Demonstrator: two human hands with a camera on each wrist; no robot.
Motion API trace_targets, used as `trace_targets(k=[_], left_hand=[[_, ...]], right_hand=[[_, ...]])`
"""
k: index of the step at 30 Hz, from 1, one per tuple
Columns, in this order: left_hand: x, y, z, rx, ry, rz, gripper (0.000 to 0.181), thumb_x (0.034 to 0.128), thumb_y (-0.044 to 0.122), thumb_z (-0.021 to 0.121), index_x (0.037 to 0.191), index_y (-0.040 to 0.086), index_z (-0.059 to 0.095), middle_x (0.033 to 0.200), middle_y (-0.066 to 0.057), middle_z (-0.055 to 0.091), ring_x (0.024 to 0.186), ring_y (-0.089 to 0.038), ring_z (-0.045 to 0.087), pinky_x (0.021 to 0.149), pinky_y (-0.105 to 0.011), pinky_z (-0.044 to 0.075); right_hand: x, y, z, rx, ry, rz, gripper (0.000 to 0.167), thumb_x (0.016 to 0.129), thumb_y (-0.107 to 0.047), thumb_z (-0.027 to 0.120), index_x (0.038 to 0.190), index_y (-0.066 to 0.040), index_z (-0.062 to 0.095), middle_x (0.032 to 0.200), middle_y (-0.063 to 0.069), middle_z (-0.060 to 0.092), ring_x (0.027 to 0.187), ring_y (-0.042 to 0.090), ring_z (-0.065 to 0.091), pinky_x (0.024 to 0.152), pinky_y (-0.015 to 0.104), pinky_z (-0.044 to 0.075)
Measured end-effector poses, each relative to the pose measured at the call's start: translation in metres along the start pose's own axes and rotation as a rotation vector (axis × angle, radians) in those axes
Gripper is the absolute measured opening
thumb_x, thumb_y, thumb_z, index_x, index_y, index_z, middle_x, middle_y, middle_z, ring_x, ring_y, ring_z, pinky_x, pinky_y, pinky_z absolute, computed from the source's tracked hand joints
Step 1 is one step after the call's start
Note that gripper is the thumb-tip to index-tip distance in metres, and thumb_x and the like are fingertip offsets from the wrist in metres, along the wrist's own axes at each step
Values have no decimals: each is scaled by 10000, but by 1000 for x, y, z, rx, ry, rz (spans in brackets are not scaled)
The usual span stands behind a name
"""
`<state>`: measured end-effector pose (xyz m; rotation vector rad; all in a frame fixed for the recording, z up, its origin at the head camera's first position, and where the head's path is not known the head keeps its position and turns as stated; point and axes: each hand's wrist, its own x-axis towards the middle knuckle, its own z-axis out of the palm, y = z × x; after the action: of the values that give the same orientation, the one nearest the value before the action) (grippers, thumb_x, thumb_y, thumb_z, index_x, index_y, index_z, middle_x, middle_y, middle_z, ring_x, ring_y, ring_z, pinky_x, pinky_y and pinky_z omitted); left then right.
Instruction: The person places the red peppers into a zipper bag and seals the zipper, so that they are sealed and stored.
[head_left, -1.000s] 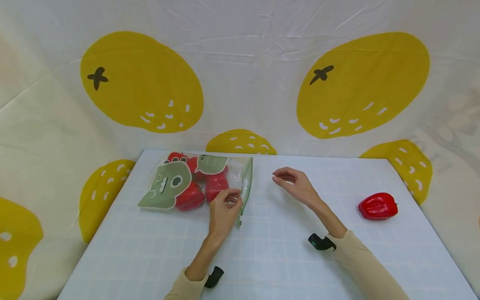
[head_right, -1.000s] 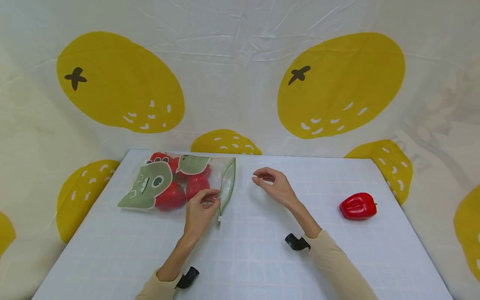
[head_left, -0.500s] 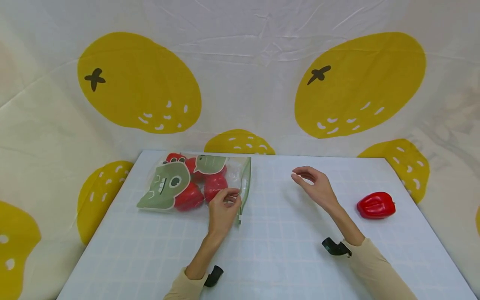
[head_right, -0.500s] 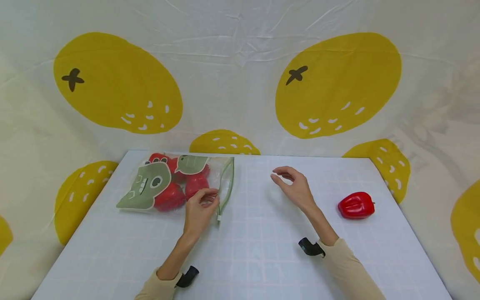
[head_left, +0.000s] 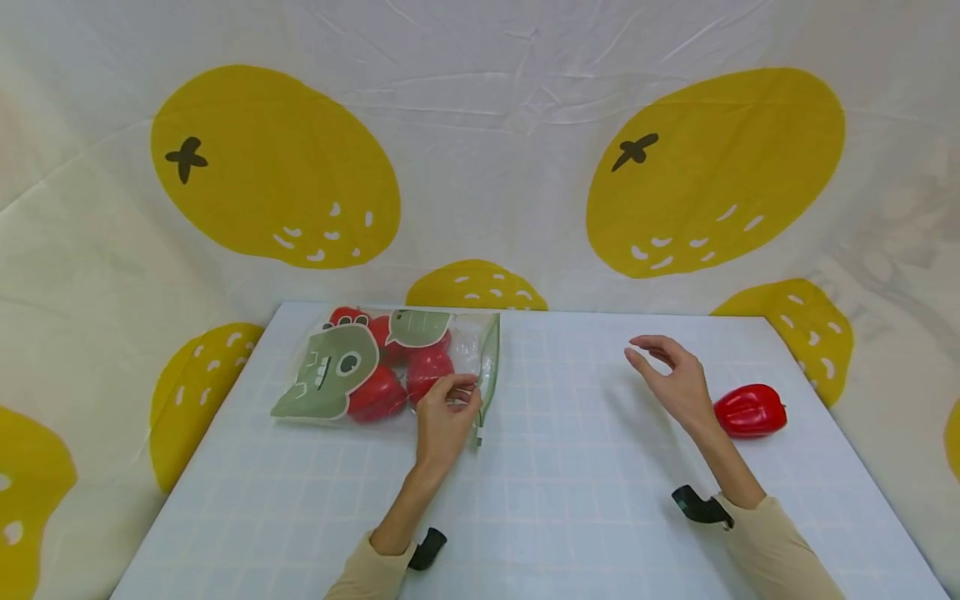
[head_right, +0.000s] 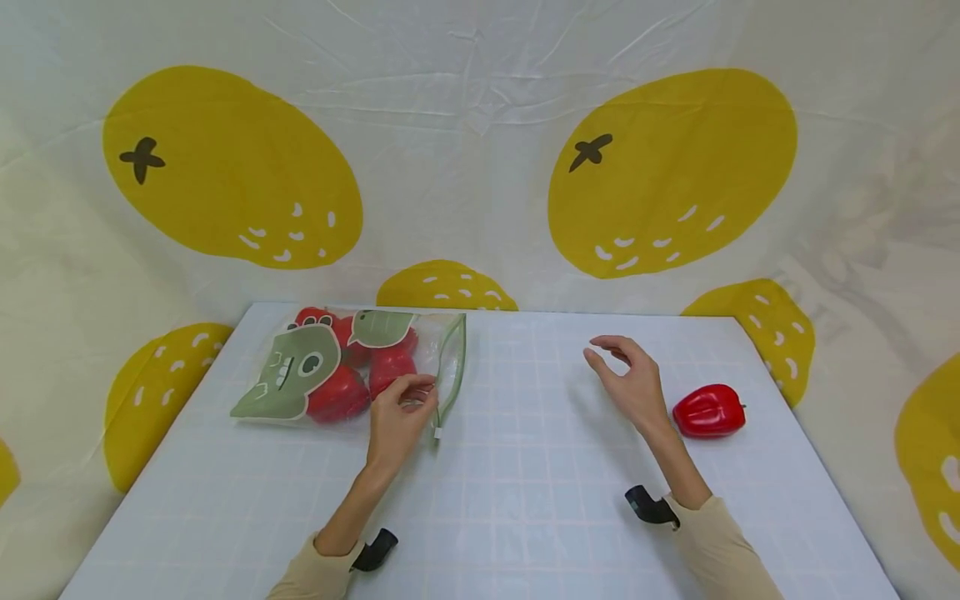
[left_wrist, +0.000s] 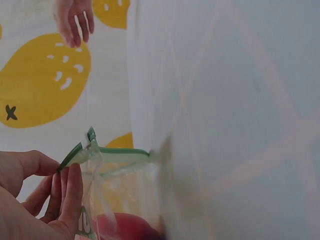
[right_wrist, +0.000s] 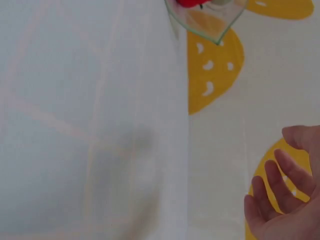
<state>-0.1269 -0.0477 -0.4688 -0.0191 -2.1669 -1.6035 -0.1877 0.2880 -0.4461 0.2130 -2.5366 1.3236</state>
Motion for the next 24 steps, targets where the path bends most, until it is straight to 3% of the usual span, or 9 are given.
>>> trace_targets(k=[7, 11, 15, 17, 19, 21, 24], left_hand=[[2, 1, 0, 8, 0, -12, 157, 876, 1, 767, 1030, 34, 769, 931, -89, 750, 786, -222, 713, 735, -303, 623], [2, 2, 0, 9, -2, -17, 171, 874, 3, 774, 1042, 34, 767, 946, -92, 751, 799, -230, 714, 746, -319, 625], [3, 3, 0, 14, -6, -34, 174, 875, 9, 777, 1047, 36, 767, 951, -92, 751, 807, -232, 715, 755, -320, 624], [3, 3, 0, 20, -9, -43, 177, 876, 15, 779, 1050, 40, 767, 954, -87, 752, 812, -224, 714, 757, -307, 621], [2, 3, 0, 25, -11, -50, 183, 874, 18, 782, 1054, 44, 766, 959, -84, 752, 816, -219, 714, 758, -294, 619], [2, 3, 0, 25, -13, -57, 185, 874, 22, 783, 1056, 46, 766, 962, -82, 752, 818, -217, 714, 760, -296, 619], [2, 4, -1, 18, -16, -61, 183, 875, 30, 784, 1057, 44, 766, 965, -86, 752, 821, -225, 716, 767, -315, 622]], right_hand=[[-8, 12, -17, -65, 91, 42, 393, 991, -322, 686, 1279, -54, 664, 1296, 123, 654, 1206, 197, 536, 1028, 145, 422], [-14, 17, -26, -97, 129, 87, 413, 991, -330, 683, 1301, -59, 660, 1335, 132, 635, 1249, 231, 516, 1063, 193, 415], [-20, 23, -36, -129, 146, 151, 451, 999, -354, 660, 1346, -67, 636, 1403, 167, 586, 1318, 341, 484, 1144, 446, 410], [-24, 26, -42, -140, 156, 179, 466, 1003, -365, 646, 1362, -69, 626, 1429, 190, 559, 1335, 392, 462, 1122, 612, 384], [-27, 29, -49, -147, 173, 195, 470, 1004, -361, 641, 1369, -66, 619, 1444, 209, 539, 1341, 429, 439, 1093, 678, 366], [-31, 32, -55, -167, 195, 208, 467, 1002, -356, 642, 1371, -72, 619, 1448, 203, 534, 1331, 425, 438, 1064, 629, 413], [-36, 39, -64, -216, 226, 235, 468, 995, -347, 657, 1380, -86, 614, 1453, 192, 530, 1308, 399, 447, 916, 334, 504]])
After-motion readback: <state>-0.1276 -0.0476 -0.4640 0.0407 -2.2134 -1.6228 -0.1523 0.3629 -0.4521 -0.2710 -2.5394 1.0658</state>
